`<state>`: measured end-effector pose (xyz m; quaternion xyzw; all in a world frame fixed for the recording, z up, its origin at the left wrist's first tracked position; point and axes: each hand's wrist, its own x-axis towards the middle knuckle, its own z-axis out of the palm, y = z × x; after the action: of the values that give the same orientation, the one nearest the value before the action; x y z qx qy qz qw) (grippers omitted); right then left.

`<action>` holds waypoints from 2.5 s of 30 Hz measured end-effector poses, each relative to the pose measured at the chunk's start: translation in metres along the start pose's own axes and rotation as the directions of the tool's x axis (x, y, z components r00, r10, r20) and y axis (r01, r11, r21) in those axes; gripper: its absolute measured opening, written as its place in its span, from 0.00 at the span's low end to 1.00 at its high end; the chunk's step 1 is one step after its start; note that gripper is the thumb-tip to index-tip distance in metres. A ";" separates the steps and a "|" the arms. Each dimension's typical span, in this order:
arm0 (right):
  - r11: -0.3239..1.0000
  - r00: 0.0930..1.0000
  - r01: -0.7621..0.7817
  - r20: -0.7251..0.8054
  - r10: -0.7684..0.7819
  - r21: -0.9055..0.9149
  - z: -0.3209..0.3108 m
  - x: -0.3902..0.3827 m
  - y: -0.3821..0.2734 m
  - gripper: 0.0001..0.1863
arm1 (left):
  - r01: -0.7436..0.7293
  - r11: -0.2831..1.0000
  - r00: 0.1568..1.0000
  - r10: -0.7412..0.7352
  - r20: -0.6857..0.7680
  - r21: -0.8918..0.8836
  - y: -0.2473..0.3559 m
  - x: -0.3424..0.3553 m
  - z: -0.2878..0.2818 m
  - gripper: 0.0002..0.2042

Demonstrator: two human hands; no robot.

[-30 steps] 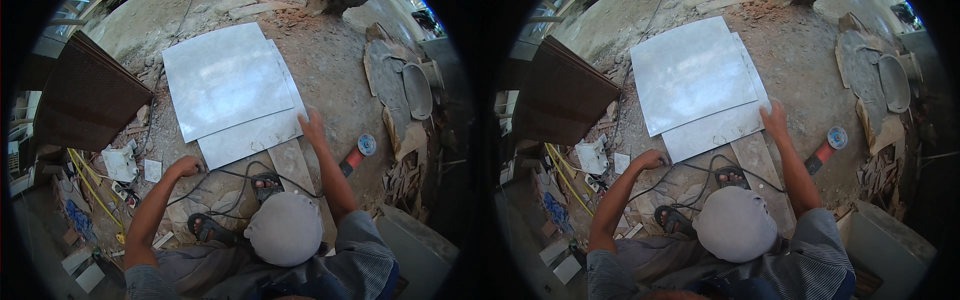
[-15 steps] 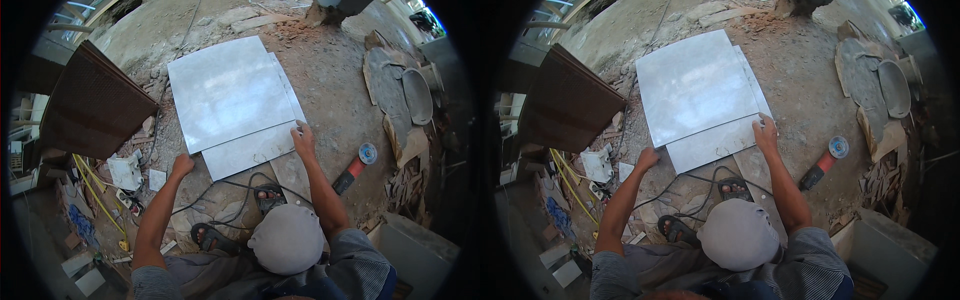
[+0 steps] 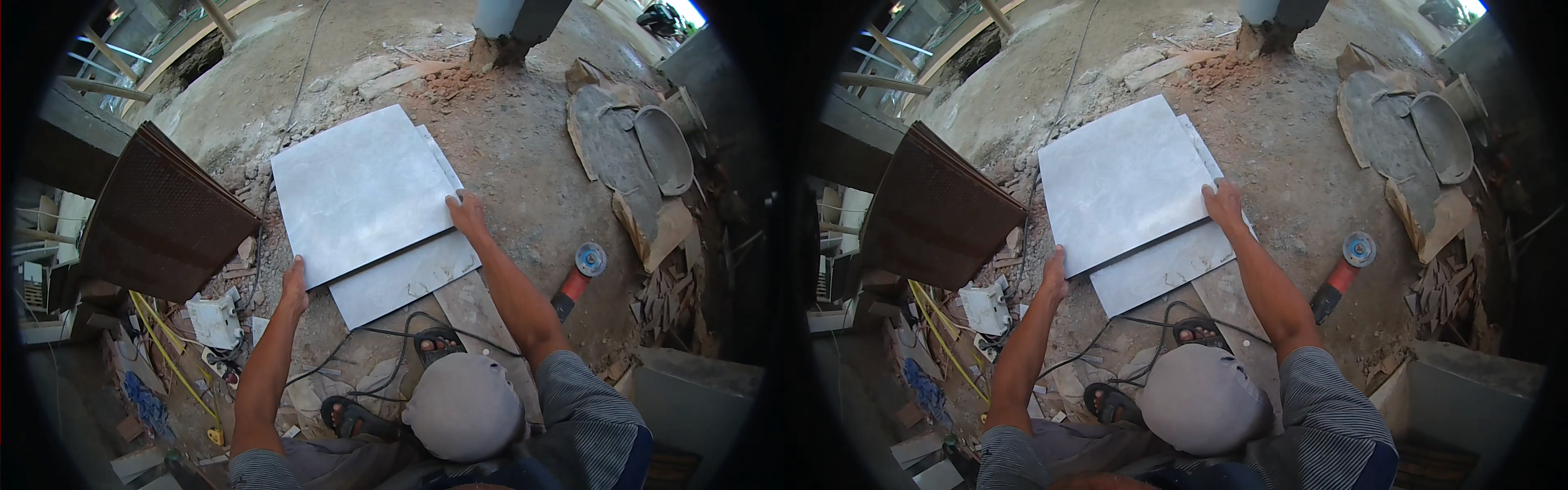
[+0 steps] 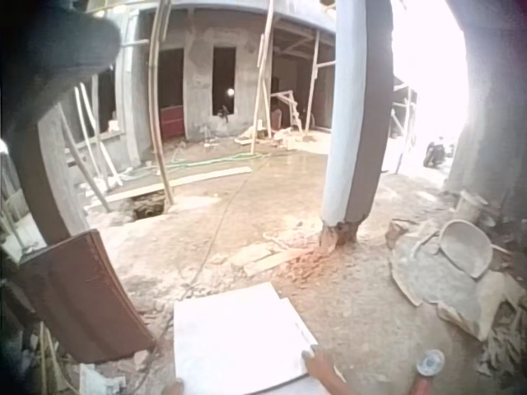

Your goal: The person measures two floor tiles using a tape measure and a pencil, then uses a handheld angle grinder to cut one of the tiles on the floor.

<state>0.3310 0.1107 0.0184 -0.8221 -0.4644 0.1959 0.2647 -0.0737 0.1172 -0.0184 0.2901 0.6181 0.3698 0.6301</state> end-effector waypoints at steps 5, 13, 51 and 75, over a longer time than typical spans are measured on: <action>0.995 0.953 -0.094 0.287 0.096 -0.020 -0.019 0.039 -0.020 0.33 | 0.090 0.989 0.994 -0.082 -0.076 0.114 0.024 -0.005 0.008 0.27; 0.986 0.984 -0.157 0.091 0.151 0.062 -0.007 0.025 -0.024 0.33 | -0.031 0.899 0.936 0.180 -0.304 0.437 0.036 -0.015 0.010 0.29; 0.977 0.986 -0.164 -0.016 0.168 0.138 -0.012 0.005 0.043 0.29 | -0.330 0.933 0.944 0.324 0.064 0.146 0.025 -0.047 0.044 0.22; 0.888 0.891 -0.387 -0.349 0.291 -0.247 -0.278 0.101 0.318 0.36 | 0.168 0.984 0.786 -0.173 0.594 0.064 0.013 -0.025 0.401 0.34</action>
<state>0.7485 -0.0088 0.0322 -0.9424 -0.2905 0.0359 0.1617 0.3247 0.1402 0.0337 0.3374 0.4134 0.1989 0.8220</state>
